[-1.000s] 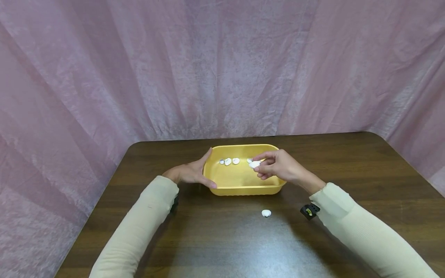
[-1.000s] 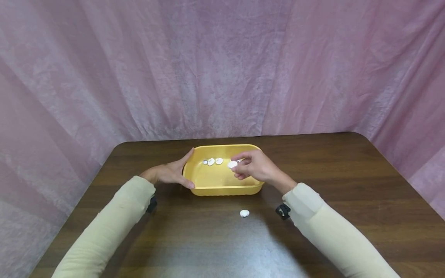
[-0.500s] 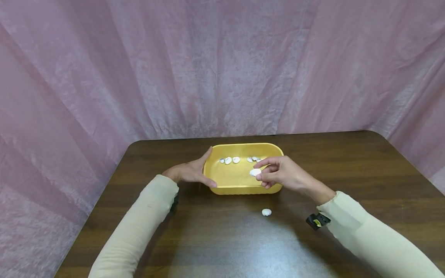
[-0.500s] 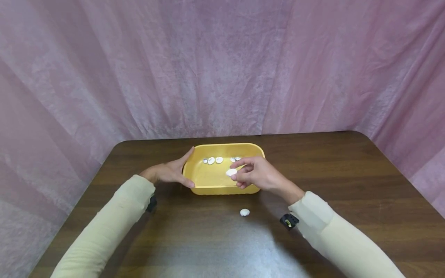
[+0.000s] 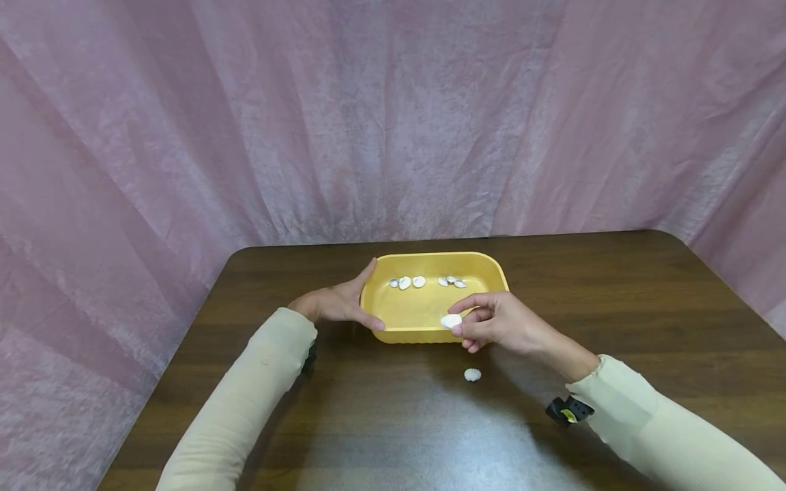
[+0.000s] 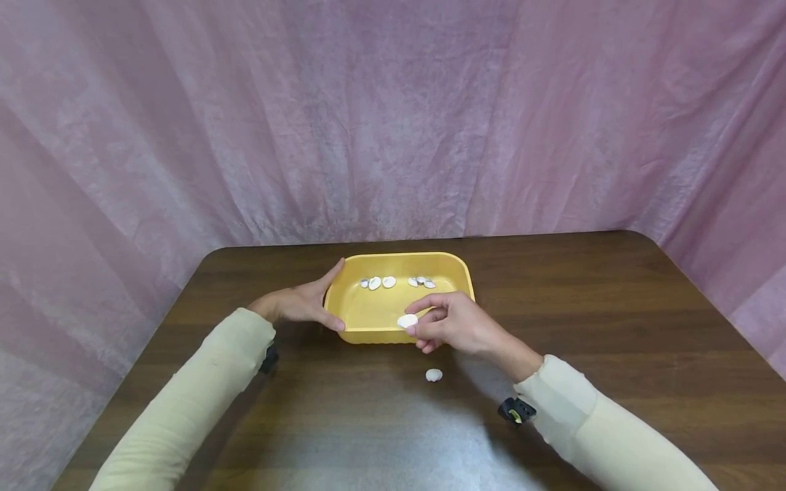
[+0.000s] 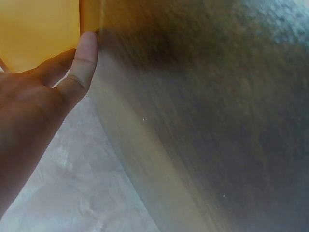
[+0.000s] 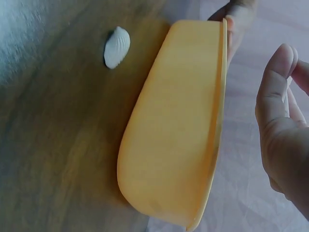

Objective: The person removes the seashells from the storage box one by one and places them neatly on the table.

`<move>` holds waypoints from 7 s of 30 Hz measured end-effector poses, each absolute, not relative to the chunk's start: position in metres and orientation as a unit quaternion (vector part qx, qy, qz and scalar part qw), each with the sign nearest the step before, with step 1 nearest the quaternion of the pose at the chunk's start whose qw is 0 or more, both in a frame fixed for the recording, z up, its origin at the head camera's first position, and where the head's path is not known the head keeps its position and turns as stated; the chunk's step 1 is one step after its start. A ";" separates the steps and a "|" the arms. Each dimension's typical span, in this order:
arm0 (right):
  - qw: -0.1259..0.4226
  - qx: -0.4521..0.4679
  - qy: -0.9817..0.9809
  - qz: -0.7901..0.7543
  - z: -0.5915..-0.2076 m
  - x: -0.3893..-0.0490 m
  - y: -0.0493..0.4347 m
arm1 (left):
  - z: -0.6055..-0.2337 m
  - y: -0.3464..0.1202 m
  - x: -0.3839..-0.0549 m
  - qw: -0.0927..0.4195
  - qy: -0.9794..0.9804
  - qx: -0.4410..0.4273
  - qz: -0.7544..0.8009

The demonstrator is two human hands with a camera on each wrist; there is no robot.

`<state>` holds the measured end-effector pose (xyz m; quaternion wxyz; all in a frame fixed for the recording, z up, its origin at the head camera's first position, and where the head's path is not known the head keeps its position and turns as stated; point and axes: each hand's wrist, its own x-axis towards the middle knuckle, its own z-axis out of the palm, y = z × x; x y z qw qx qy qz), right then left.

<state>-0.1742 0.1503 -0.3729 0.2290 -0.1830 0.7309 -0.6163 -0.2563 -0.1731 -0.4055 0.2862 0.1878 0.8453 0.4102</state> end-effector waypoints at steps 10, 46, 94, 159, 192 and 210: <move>0.247 -0.187 0.722 -0.619 -0.384 -0.162 0.152 | -0.409 -0.172 -0.258 0.286 0.842 0.188 0.418; 0.289 -0.180 0.701 -0.627 -0.421 -0.147 0.140 | -0.405 -0.174 -0.257 0.291 0.839 0.189 0.419; 0.325 -0.093 0.735 -0.588 -0.429 -0.142 0.122 | -0.403 -0.176 -0.260 0.289 0.842 0.176 0.420; 0.317 -0.091 0.768 -0.549 -0.414 -0.151 0.158 | -0.403 -0.180 -0.258 0.285 0.839 0.181 0.426; 0.250 -0.097 0.795 -0.545 -0.350 -0.231 0.111 | -0.408 -0.179 -0.258 0.282 0.837 0.183 0.432; 0.254 -0.065 0.794 -0.549 -0.365 -0.272 0.096 | -0.409 -0.177 -0.259 0.279 0.839 0.175 0.432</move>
